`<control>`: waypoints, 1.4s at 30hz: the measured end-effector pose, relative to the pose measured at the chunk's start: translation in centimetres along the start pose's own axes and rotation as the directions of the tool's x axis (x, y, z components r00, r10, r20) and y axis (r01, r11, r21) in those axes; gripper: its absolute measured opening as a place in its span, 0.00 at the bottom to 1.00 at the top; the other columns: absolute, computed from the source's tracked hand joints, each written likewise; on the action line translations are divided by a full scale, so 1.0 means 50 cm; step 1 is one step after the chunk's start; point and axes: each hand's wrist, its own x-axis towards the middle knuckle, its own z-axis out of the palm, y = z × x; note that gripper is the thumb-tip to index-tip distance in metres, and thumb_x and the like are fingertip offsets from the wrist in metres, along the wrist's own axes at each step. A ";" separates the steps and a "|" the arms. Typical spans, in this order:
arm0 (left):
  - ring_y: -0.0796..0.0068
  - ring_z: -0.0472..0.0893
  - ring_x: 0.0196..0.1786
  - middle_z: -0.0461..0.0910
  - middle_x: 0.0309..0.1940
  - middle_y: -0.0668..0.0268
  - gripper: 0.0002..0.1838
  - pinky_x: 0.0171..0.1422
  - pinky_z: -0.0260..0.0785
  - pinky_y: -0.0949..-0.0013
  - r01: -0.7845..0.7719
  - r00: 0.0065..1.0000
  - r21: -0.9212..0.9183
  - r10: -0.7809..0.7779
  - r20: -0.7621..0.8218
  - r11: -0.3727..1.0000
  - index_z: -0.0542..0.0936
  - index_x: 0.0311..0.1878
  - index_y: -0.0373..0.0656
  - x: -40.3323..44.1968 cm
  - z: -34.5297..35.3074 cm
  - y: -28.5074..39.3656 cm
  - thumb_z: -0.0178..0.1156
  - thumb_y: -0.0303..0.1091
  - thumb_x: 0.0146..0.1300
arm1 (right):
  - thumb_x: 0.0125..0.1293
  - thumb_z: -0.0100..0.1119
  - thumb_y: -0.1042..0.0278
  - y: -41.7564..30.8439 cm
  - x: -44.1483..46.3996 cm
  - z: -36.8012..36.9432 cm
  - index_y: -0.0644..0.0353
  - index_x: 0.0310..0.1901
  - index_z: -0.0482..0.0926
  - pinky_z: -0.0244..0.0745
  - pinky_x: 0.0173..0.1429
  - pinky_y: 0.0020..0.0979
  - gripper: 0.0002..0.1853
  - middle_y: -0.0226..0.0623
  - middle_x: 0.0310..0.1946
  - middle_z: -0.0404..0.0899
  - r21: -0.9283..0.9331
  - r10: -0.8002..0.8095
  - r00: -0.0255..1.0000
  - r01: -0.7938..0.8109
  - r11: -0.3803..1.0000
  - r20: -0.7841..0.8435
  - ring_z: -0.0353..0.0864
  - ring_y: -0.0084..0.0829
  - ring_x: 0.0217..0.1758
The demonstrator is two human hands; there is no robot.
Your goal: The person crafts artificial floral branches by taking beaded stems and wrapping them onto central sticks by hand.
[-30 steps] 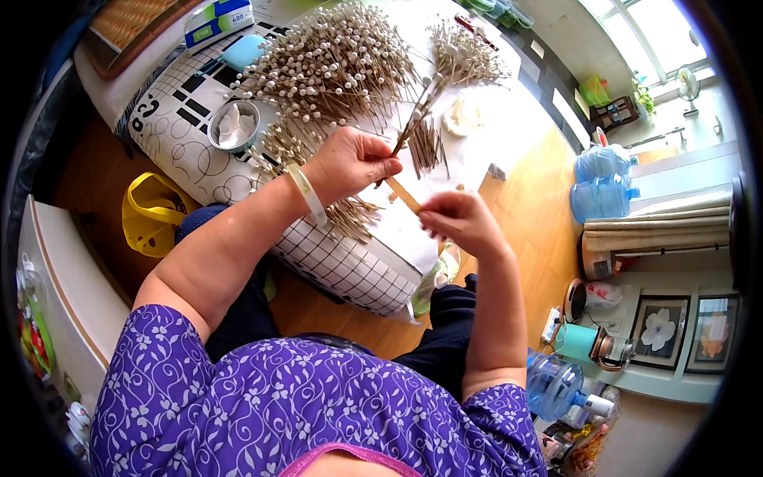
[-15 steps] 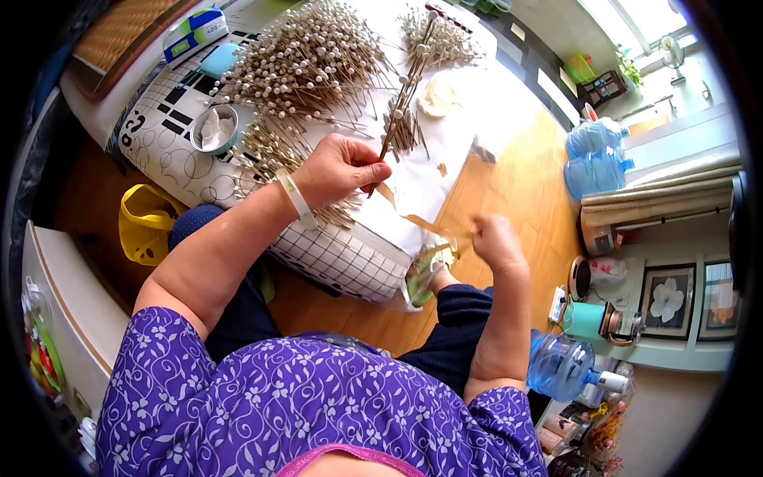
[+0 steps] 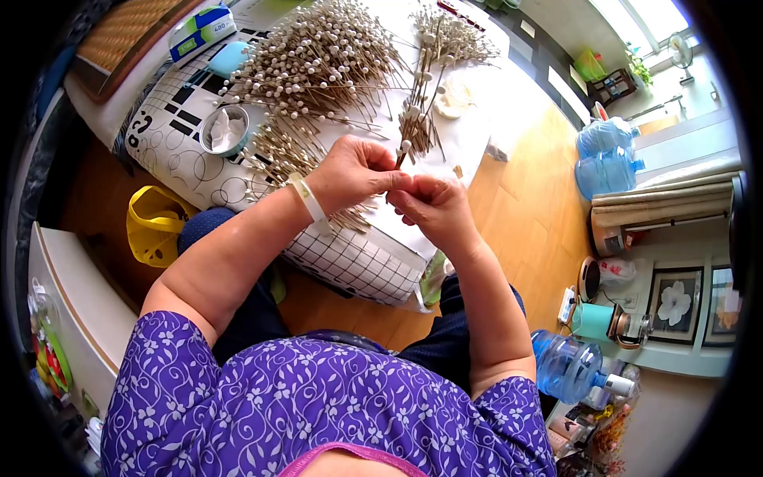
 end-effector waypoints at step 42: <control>0.88 0.72 0.27 0.77 0.22 0.71 0.08 0.31 0.66 0.82 -0.151 0.988 0.129 0.152 -0.002 0.980 0.77 0.27 0.37 0.005 -0.003 0.007 0.63 0.32 0.54 | 0.52 0.57 0.72 0.037 0.020 0.007 0.67 0.27 0.77 0.59 0.22 0.18 0.06 0.23 0.14 0.70 0.089 -0.064 0.998 0.065 0.994 -0.013 0.62 0.10 0.19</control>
